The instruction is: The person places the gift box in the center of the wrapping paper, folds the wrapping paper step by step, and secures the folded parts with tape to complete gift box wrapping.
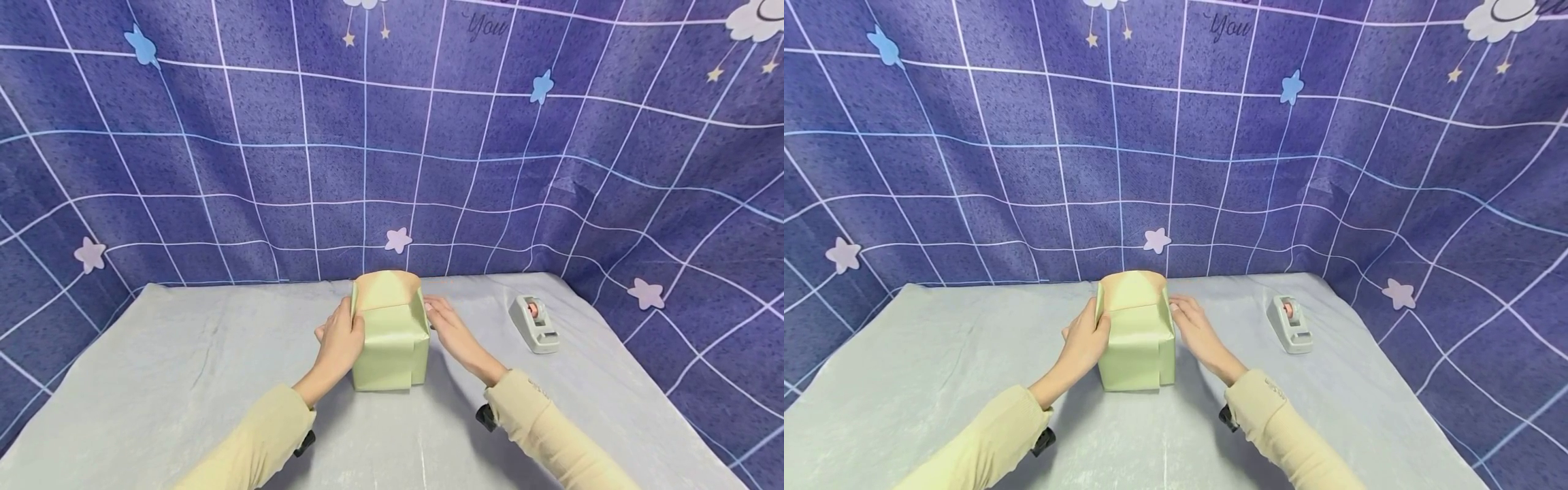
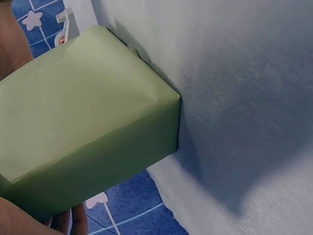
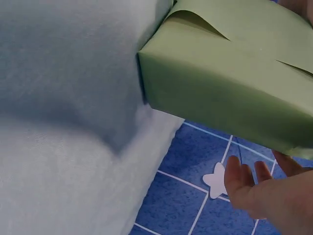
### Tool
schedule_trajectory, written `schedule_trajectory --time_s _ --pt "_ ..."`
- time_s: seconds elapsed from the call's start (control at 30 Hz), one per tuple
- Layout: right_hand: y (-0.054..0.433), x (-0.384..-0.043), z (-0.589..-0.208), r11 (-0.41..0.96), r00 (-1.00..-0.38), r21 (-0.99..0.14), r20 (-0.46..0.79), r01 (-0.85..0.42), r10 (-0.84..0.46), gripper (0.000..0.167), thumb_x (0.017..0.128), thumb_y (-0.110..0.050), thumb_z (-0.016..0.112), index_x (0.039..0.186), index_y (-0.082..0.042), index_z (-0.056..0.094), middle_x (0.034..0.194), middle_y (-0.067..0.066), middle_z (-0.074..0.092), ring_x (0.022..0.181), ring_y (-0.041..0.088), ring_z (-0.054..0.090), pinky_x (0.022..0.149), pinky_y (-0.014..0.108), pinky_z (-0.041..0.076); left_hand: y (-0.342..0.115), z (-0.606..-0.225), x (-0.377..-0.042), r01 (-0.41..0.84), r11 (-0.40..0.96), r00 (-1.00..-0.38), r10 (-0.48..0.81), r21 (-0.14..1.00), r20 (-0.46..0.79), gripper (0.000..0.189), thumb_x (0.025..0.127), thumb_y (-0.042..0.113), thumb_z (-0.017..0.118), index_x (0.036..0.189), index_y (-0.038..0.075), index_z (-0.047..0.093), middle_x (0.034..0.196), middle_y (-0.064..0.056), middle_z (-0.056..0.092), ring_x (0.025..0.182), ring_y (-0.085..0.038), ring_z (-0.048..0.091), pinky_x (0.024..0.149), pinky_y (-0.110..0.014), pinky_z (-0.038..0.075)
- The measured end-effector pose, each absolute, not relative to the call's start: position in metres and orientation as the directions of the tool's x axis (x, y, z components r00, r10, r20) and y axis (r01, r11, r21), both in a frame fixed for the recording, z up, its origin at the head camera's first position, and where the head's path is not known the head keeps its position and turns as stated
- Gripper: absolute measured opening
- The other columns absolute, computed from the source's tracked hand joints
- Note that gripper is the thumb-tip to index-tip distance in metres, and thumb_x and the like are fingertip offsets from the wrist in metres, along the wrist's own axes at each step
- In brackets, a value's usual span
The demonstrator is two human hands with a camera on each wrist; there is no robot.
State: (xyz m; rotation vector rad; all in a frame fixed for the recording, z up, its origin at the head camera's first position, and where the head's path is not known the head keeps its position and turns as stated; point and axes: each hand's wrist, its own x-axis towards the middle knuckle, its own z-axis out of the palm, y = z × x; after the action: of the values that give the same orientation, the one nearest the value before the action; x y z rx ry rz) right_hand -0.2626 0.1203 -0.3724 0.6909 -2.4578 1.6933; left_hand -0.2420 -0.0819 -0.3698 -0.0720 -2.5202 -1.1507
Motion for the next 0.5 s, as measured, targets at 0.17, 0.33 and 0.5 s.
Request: schedule_trajectory --time_s 0.17,0.33,0.5 --pt "0.1174 -0.2638 -0.3739 0.299 -0.901 -0.876 0.277 -0.38 -0.333 0.04 0.099 -0.024 0.037 0.126 0.003 0.05 0.133 0.015 0.041 0.127 0.028 0.035 0.106 0.046 0.027 -0.0816 -0.3702 -0.242 0.198 0.666 -0.929 -0.106 0.719 0.355 0.017 0.091 0.012 0.041 0.101 0.004 0.053 0.081 -0.01 0.058 0.08 -0.03 0.056 0.079 -0.045 0.024" --pt "0.1139 -0.2651 -0.3741 0.305 -0.897 -0.871 0.275 -0.385 -0.347 0.04 0.097 -0.026 0.042 0.125 0.002 0.05 0.133 0.015 0.042 0.126 0.028 0.035 0.107 0.047 0.024 -0.0826 -0.3715 -0.2417 0.205 0.671 -0.927 -0.1 0.712 0.362 0.017 0.091 0.011 0.041 0.102 0.004 0.053 0.08 -0.01 0.058 0.079 -0.028 0.056 0.078 -0.045 0.025" --pt "0.1126 -0.2663 -0.3748 0.34 -0.906 -0.865 0.253 -0.369 -0.338 0.039 0.095 -0.027 0.048 0.125 -0.004 0.051 0.133 0.011 0.042 0.121 0.024 0.04 0.104 0.045 0.03 -0.0824 -0.373 -0.2418 0.214 0.673 -0.92 -0.105 0.708 0.378 0.017 0.091 0.012 0.041 0.099 0.005 0.054 0.08 -0.009 0.058 0.078 -0.028 0.056 0.077 -0.045 0.025"
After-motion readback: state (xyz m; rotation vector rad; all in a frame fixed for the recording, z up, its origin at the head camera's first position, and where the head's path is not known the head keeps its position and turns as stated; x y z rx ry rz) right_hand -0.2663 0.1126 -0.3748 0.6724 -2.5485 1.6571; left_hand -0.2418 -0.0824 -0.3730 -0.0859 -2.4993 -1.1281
